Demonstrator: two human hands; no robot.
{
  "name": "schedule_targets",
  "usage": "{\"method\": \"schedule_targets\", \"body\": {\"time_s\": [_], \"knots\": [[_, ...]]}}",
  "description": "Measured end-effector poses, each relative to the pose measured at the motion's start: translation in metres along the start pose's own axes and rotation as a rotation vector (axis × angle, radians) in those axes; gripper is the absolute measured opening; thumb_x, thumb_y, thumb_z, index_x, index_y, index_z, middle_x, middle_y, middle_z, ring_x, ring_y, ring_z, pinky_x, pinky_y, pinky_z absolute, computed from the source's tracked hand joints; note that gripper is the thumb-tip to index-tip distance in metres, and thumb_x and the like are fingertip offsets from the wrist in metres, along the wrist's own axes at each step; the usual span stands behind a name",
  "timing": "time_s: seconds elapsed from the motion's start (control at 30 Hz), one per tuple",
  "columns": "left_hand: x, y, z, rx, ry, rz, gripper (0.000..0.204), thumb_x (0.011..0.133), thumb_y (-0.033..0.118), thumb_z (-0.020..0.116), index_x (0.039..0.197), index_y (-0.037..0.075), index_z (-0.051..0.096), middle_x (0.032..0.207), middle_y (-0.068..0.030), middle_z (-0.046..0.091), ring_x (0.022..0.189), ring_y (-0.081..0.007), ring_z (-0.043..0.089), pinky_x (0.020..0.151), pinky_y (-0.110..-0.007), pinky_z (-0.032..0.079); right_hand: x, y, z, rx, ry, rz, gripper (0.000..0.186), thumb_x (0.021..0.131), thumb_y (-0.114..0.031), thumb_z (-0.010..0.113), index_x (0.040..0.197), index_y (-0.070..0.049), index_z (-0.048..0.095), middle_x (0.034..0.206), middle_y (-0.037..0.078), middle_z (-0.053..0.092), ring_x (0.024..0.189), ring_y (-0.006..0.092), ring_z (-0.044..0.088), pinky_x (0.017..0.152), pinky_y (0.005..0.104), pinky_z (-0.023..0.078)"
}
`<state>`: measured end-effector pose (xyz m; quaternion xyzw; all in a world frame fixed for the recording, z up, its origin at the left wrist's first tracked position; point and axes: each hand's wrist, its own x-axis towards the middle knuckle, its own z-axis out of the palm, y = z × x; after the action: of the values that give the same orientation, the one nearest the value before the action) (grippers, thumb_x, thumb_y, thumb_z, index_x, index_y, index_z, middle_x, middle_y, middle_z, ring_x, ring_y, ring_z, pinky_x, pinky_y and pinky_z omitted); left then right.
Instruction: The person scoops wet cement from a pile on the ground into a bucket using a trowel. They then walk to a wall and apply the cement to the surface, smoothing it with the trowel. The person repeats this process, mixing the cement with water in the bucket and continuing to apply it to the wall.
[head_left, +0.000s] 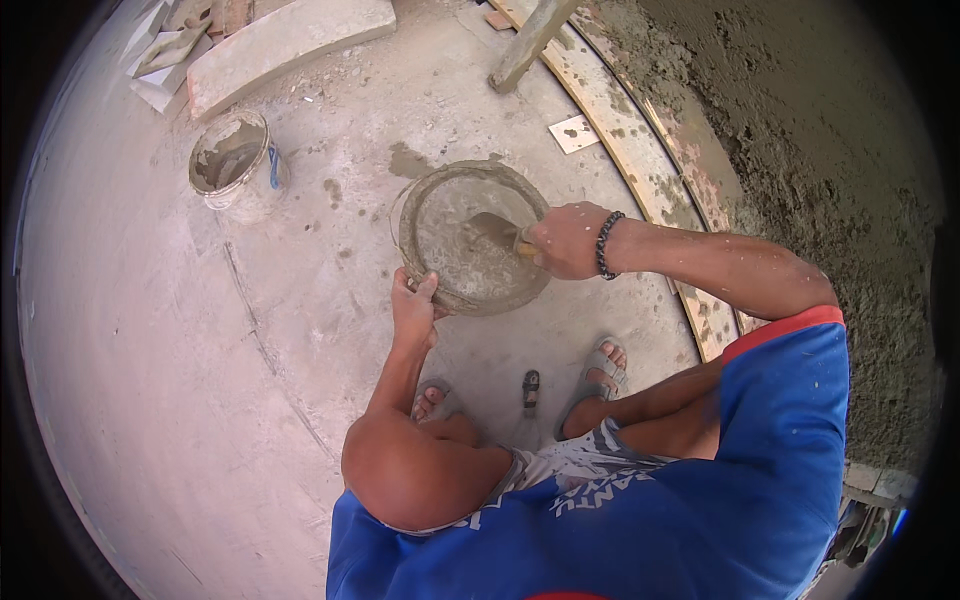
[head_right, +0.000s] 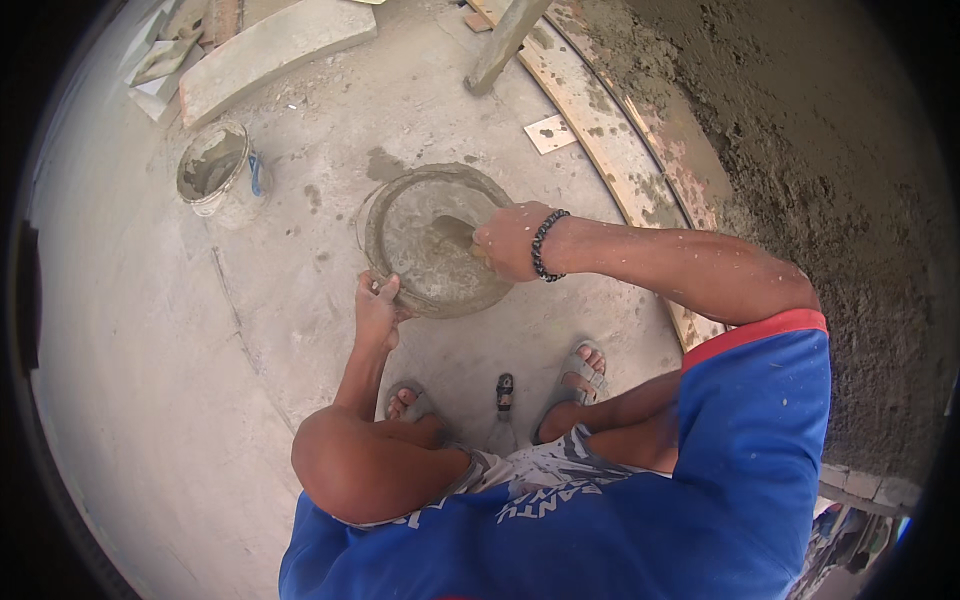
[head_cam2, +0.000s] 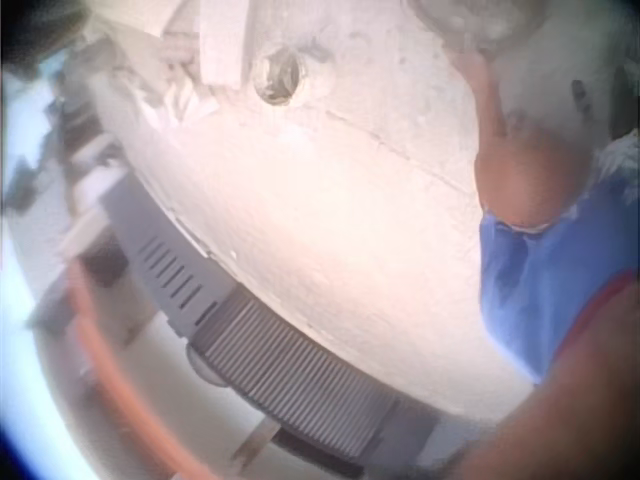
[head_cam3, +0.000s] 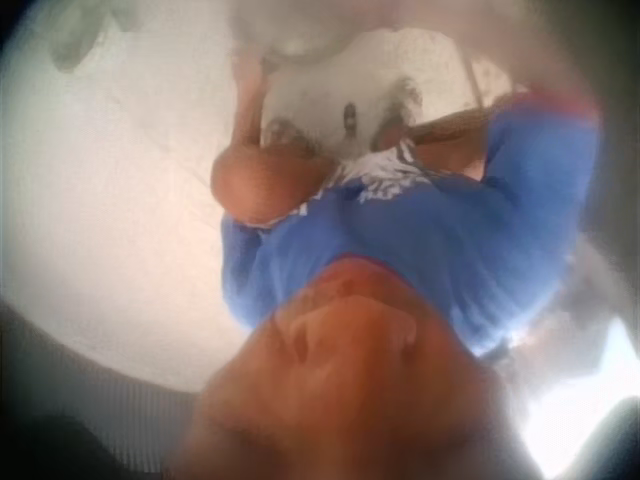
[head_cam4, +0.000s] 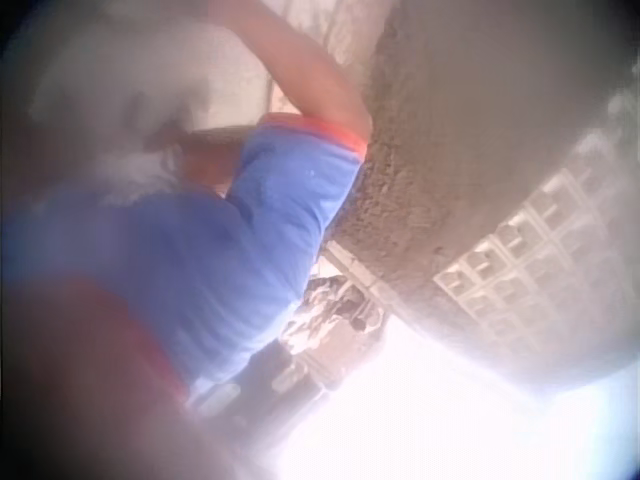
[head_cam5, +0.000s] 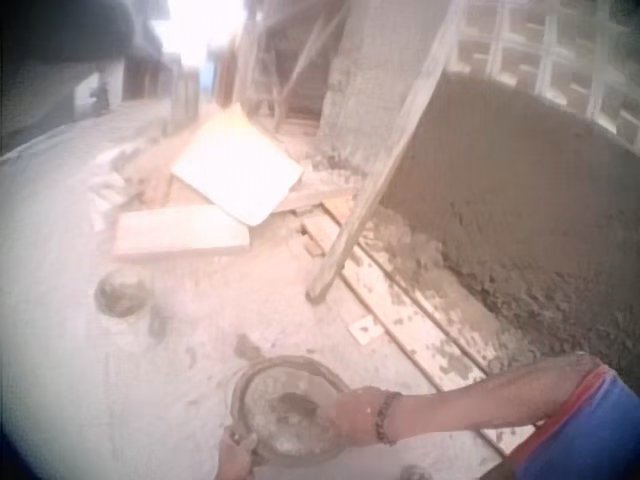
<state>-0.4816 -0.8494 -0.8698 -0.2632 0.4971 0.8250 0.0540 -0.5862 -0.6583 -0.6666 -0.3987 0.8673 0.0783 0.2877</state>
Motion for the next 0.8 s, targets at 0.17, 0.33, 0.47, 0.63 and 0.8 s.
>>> {"method": "schedule_targets", "body": {"time_s": [0.17, 0.33, 0.47, 0.63, 0.8], "knots": [[0.001, 0.003, -0.003, -0.075, -0.007, -0.015, 0.037, 0.095, 0.007, 0.052, 0.126, 0.004, 0.034, 0.111, -0.0167, 0.054, 0.086, -0.0274, 0.063, 0.060, -0.043, 0.060, 0.041, -0.012, 0.101, -0.091, 0.156, -0.087, 0.015, 0.074, -0.010, 0.059, 0.078, -0.002, 0.071, 0.076, 0.018, 0.069, 0.075, 0.0346, 0.069, 0.063, 0.0430, 0.056], [0.001, 0.001, -0.006, 0.001, 0.010, -0.037, 0.051, 0.096, 0.010, 0.052, 0.138, 0.004, 0.025, 0.123, -0.0207, 0.049, 0.097, -0.0303, 0.060, 0.066, -0.044, 0.057, 0.005, -0.017, 0.026, -0.354, 0.004, -0.230, 0.024, 0.085, -0.020, 0.058, 0.097, -0.004, 0.072, 0.097, 0.016, 0.071, 0.094, 0.0325, 0.068, 0.075, 0.0433, 0.056], [-0.019, 0.012, 0.012, 0.023, 0.019, -0.041, 0.053, 0.096, 0.013, 0.055, 0.138, 0.004, 0.025, 0.123, -0.0214, 0.049, 0.098, -0.0303, 0.059, 0.069, -0.043, 0.056, 0.005, 0.000, -0.003, -0.395, 0.107, -0.117, 0.024, 0.084, -0.020, 0.057, 0.094, -0.004, 0.072, 0.095, 0.015, 0.071, 0.090, 0.0330, 0.068, 0.075, 0.0429, 0.056], [-0.016, 0.004, 0.004, -0.001, -0.018, -0.003, 0.051, 0.096, 0.014, 0.055, 0.135, 0.003, 0.025, 0.124, -0.0224, 0.048, 0.102, -0.0314, 0.059, 0.071, -0.044, 0.058, 0.015, 0.014, 0.003, -0.359, 0.174, -0.011, 0.025, 0.084, -0.021, 0.056, 0.094, -0.003, 0.070, 0.094, 0.016, 0.070, 0.089, 0.0349, 0.067, 0.076, 0.0439, 0.055], [-0.015, 0.007, 0.015, -0.025, -0.040, -0.018, 0.039, 0.095, 0.010, 0.053, 0.127, 0.003, 0.031, 0.112, -0.0163, 0.051, 0.090, -0.0253, 0.061, 0.062, -0.040, 0.058, 0.062, 0.047, 0.077, -0.021, 0.028, 0.184, 0.028, 0.085, -0.023, 0.054, 0.097, -0.001, 0.068, 0.093, 0.019, 0.068, 0.090, 0.0377, 0.066, 0.077, 0.0458, 0.053]]}}
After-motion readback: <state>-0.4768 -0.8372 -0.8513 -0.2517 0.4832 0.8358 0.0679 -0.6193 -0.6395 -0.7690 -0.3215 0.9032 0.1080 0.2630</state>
